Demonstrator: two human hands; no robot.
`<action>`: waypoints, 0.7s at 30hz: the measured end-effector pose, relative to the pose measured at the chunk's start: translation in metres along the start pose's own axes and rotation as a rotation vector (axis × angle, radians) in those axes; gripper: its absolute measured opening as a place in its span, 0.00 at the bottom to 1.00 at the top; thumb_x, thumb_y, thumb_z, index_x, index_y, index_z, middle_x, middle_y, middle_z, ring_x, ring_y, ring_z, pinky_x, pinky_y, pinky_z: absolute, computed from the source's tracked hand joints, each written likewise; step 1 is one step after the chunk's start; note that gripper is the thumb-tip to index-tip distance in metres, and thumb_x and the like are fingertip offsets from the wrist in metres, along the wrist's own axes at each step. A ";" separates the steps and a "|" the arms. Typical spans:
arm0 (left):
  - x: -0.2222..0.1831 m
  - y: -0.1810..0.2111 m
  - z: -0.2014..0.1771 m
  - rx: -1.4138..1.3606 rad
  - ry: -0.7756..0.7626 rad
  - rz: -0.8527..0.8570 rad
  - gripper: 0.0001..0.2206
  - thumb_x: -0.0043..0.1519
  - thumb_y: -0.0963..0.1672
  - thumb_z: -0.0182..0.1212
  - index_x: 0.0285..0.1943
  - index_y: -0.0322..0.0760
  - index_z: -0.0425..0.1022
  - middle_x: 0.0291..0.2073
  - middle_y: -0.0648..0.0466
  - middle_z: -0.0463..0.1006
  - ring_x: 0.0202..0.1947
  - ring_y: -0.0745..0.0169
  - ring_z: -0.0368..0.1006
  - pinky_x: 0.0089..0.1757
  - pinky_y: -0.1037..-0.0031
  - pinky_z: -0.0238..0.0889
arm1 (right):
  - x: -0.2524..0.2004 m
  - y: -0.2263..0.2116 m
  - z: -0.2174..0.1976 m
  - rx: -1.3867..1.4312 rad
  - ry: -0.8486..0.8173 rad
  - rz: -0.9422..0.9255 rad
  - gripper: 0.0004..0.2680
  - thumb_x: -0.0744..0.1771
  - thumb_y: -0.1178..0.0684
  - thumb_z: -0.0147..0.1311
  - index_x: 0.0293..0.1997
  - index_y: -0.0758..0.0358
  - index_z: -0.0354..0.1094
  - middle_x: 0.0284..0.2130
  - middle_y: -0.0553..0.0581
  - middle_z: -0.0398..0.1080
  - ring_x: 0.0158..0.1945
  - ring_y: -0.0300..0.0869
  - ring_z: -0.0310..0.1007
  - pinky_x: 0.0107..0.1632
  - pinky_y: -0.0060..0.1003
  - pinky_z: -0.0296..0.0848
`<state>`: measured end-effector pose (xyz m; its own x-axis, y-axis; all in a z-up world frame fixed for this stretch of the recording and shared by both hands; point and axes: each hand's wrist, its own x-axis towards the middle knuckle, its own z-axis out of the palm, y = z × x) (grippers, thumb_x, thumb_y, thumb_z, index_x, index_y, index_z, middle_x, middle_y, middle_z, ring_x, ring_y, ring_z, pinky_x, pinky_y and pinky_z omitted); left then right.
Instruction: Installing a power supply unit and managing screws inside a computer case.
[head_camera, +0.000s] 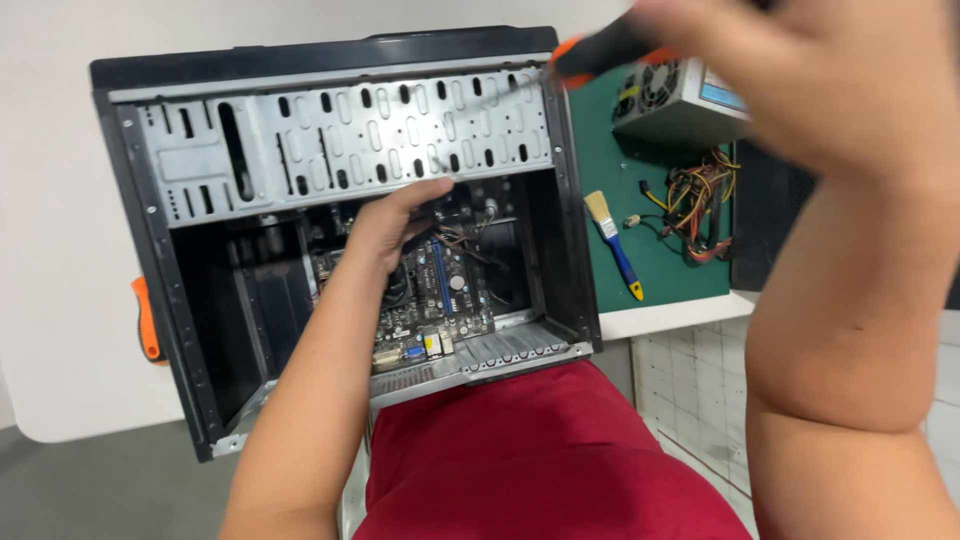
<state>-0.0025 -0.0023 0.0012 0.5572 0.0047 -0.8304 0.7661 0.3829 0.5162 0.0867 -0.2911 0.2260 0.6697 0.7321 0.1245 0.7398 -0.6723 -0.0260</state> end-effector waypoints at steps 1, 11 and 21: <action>0.003 -0.001 0.000 -0.022 0.011 0.004 0.33 0.38 0.48 0.74 0.56 0.32 0.78 0.62 0.49 0.78 0.66 0.55 0.71 0.62 0.69 0.68 | -0.038 0.039 0.010 0.097 0.059 0.230 0.11 0.84 0.54 0.55 0.49 0.68 0.71 0.44 0.62 0.72 0.48 0.54 0.72 0.54 0.49 0.67; 0.045 -0.038 -0.015 -0.150 0.003 0.229 0.41 0.46 0.43 0.84 0.64 0.14 0.64 0.62 0.33 0.65 0.63 0.28 0.67 0.56 0.40 0.64 | -0.159 0.039 0.126 0.786 0.124 0.850 0.16 0.59 0.64 0.66 0.51 0.70 0.71 0.39 0.63 0.71 0.40 0.52 0.71 0.43 0.44 0.69; 0.011 -0.036 0.014 -0.252 0.034 0.252 0.28 0.56 0.44 0.74 0.61 0.21 0.66 0.59 0.35 0.58 0.71 0.16 0.49 0.63 0.34 0.47 | -0.245 -0.021 0.344 0.658 -0.312 1.165 0.19 0.61 0.42 0.61 0.57 0.45 0.67 0.43 0.59 0.77 0.52 0.56 0.77 0.52 0.51 0.74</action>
<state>-0.0195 -0.0287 -0.0240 0.7047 0.1569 -0.6919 0.5000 0.5820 0.6413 -0.0707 -0.4182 -0.1454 0.8406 -0.1616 -0.5170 -0.4196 -0.7978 -0.4329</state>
